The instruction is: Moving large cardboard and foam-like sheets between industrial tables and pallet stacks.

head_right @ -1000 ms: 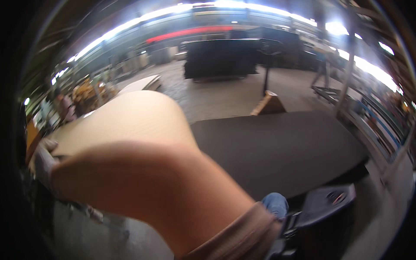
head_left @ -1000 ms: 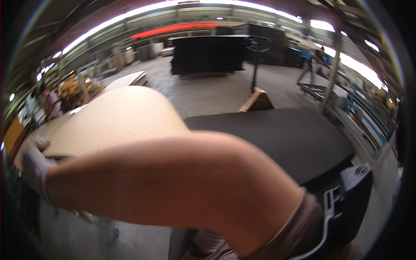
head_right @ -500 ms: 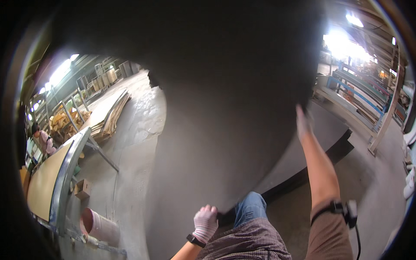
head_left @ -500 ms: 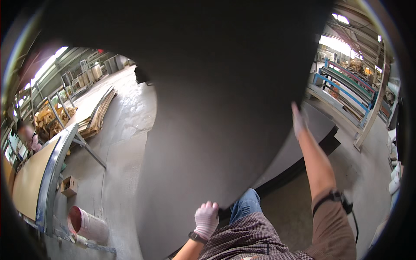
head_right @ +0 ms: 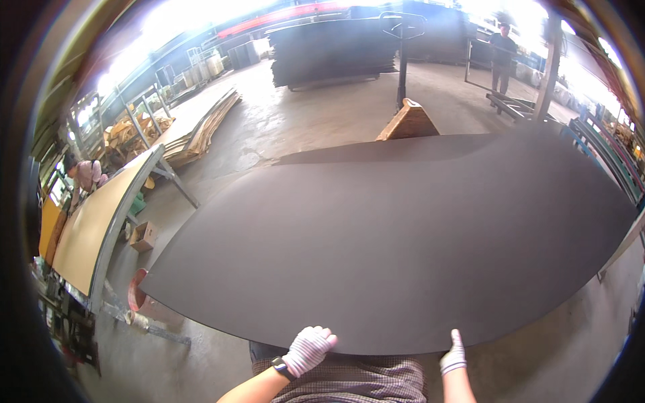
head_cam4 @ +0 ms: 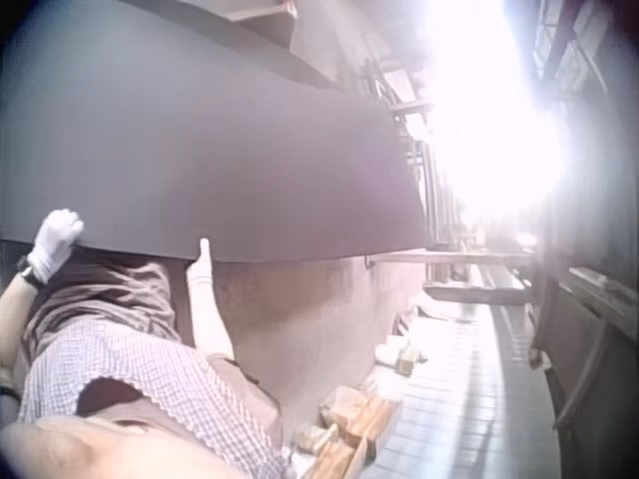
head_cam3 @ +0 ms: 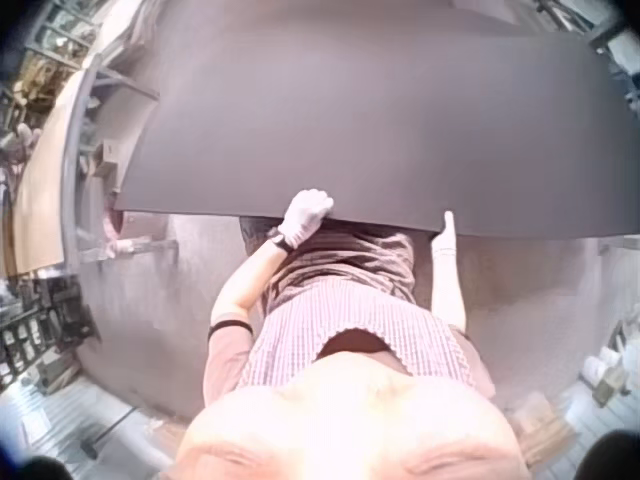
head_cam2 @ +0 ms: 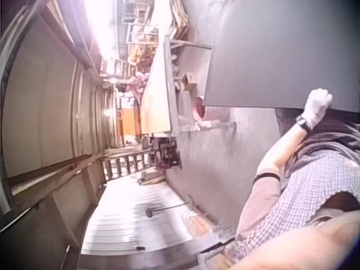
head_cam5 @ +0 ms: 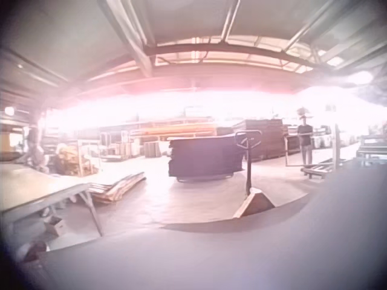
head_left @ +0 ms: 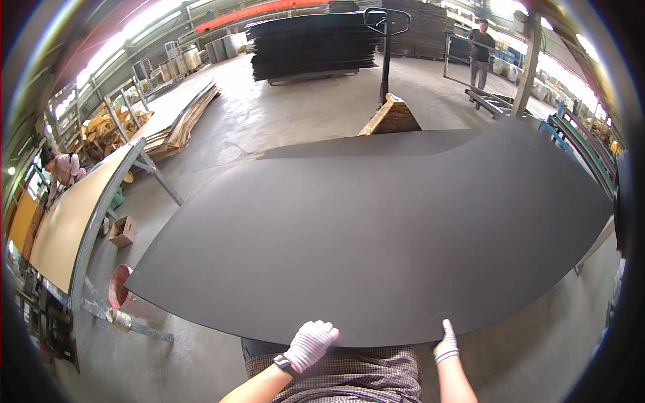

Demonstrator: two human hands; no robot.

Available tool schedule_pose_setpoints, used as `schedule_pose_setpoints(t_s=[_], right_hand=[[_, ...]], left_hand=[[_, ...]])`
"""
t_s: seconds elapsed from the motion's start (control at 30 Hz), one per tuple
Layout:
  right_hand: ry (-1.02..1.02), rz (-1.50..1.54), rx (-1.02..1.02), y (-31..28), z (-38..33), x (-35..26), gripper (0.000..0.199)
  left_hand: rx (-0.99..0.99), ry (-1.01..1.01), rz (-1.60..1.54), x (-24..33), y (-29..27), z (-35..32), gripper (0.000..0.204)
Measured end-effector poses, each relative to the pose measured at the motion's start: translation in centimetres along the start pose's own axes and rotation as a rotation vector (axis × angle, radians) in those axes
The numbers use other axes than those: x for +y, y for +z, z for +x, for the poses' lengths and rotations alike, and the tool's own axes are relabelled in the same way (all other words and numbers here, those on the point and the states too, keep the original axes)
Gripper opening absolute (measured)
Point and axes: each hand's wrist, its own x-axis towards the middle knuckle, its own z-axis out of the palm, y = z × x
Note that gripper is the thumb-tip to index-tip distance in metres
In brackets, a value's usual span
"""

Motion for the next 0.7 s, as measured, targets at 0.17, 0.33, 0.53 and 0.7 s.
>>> schedule_pose_setpoints(t_s=[0.17, 0.33, 0.53, 0.7], right_hand=[[-0.147, -0.035, 0.012, 7.5, -3.4, -0.3, 0.085], [-0.203, -0.074, 0.071, 5.0, -0.7, -4.3, 0.080], [-0.203, -0.042, 0.024, 5.6, 5.2, -8.0, 0.069], [-0.122, 0.070, 0.003, 5.7, 13.4, -10.3, 0.069]], left_hand=[[0.238, -0.114, -0.115, -1.8, 1.4, -2.6, 0.016], [0.299, -0.640, 0.369, -12.2, 0.9, -16.7, 0.018], [0.433, -0.572, 0.239, -13.3, -1.6, -10.1, 0.017], [0.306, -0.567, 0.210, -12.2, 1.4, -1.9, 0.019]])
